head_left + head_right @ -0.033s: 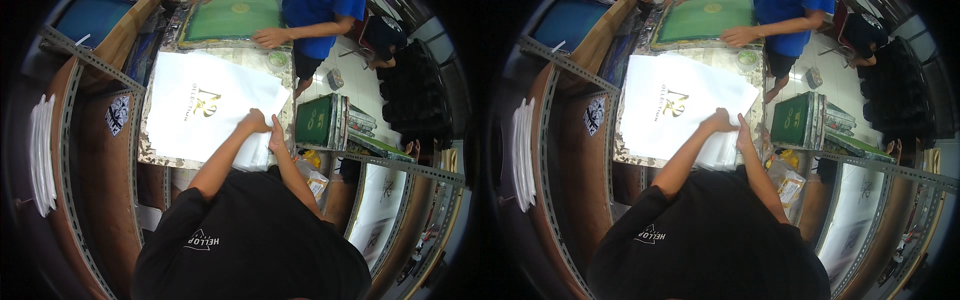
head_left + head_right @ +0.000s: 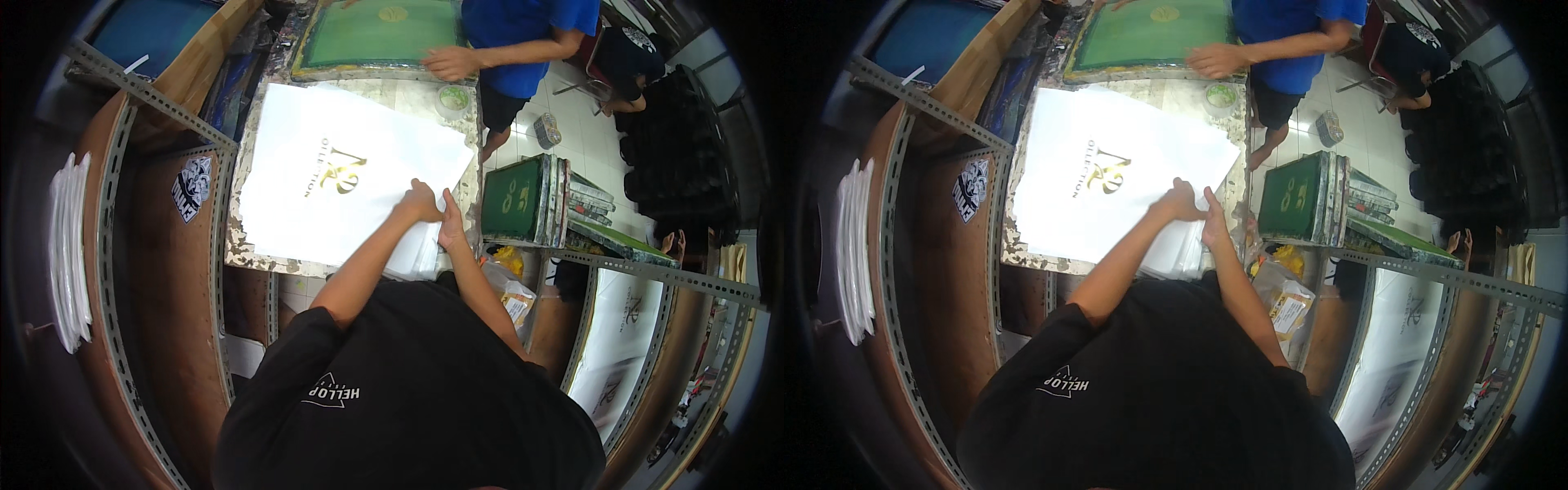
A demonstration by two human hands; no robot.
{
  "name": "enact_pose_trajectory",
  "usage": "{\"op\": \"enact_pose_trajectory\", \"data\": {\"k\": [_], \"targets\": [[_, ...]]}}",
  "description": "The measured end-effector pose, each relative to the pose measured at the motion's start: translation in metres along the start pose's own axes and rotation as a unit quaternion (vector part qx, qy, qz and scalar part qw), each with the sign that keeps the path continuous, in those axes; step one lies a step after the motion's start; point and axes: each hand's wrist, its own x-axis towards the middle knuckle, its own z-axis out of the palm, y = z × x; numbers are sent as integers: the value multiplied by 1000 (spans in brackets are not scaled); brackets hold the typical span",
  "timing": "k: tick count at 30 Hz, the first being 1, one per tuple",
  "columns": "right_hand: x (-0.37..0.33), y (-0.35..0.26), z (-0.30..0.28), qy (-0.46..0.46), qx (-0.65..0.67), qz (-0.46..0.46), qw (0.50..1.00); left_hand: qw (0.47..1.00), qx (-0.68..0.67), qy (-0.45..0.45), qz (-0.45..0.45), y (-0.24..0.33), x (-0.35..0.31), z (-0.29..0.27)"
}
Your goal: The person folds a stack of white printed sheets, places them into a clear plastic bag, and seals the bag. The person repeats this process with another stack of sheets.
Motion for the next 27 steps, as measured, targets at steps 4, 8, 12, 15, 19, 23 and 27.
{"op": "enact_pose_trajectory", "data": {"k": [4,8,12,15,19,23,27], "targets": [[-1,-4,-5,-74,-42,2,996,997,-58,-55,-3,11,-14,-1],[10,-3,-7,-125,9,45,991,996,-63,4,62,2,-43,15],[4,-18,20,-86,34,134,987,958,-179,2,225,-34,-85,-21],[11,-17,16,-95,-39,106,989,953,-265,126,70,-132,-61,-56],[5,-17,33,-85,-124,92,984,878,-87,444,-156,-316,-21,-120],[7,-19,34,-59,-138,93,984,881,-72,346,-315,-392,-21,-139],[14,-28,29,30,-138,113,983,926,-138,216,-277,-410,-10,-135]]}}
